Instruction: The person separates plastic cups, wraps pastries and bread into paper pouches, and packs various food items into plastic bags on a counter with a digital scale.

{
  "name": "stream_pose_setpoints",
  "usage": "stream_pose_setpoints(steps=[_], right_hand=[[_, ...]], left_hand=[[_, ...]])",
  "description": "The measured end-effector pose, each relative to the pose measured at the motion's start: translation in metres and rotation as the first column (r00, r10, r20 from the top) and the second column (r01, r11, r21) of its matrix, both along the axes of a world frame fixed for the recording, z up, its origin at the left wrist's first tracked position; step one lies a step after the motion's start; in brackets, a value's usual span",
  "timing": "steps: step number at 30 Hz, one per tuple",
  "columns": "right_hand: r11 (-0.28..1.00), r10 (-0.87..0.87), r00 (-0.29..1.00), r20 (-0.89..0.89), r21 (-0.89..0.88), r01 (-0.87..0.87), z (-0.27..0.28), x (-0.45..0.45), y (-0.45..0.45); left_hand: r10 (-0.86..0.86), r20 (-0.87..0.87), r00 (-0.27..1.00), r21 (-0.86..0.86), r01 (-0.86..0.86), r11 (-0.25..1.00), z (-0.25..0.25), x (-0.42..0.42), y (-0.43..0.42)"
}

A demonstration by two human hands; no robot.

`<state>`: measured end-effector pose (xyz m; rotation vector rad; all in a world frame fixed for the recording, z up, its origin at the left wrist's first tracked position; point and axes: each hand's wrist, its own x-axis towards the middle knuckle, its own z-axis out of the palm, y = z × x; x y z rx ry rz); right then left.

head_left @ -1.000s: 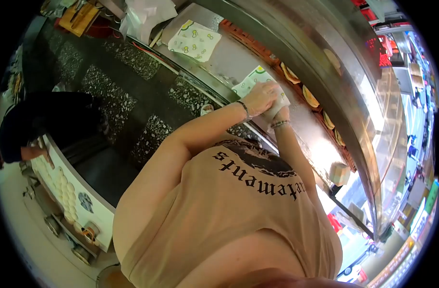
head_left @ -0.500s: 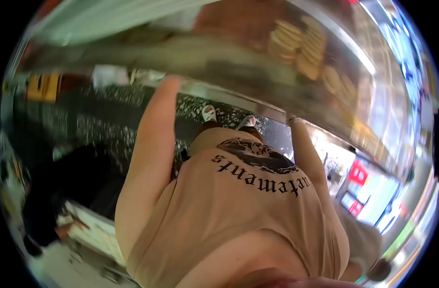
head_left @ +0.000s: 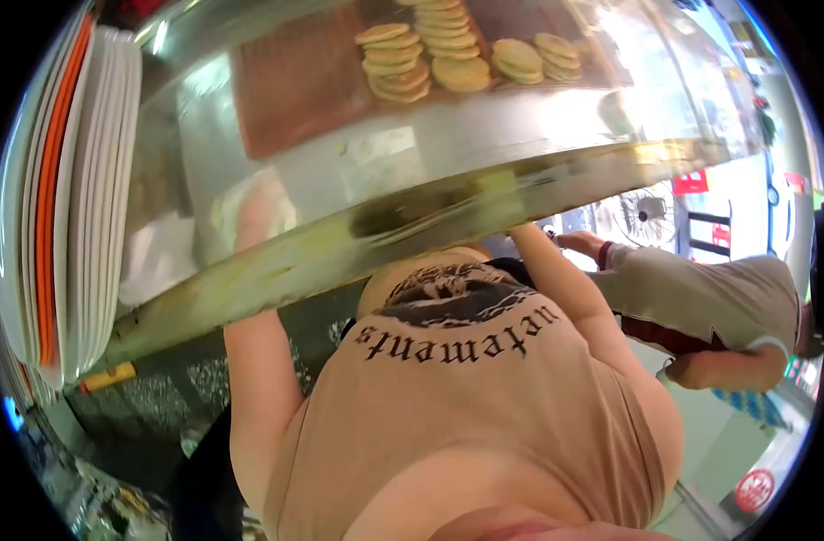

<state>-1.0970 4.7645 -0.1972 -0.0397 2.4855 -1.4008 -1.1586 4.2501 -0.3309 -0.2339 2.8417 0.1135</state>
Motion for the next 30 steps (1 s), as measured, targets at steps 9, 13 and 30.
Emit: stream_pose_setpoints(steps=[9, 13, 30], right_hand=[[0.998, 0.065, 0.995, 0.070, -0.016, -0.064, 0.001, 0.006, 0.002], [0.985, 0.047, 0.997, 0.061, -0.170, -0.036, -0.005, 0.002, 0.011], [0.920, 0.386, 0.583, -0.715, 0.250, -0.302, 0.091, -0.046, -0.063]], left_hand=[[-0.086, -0.294, 0.952, 0.268, 0.169, 0.948, 0.046, -0.011, 0.009], [0.045, 0.120, 0.992, 0.957, -0.127, 0.259, 0.144, 0.002, 0.079], [0.241, -0.307, 0.921, 0.667, 0.027, 0.744, 0.146, 0.002, 0.216]])
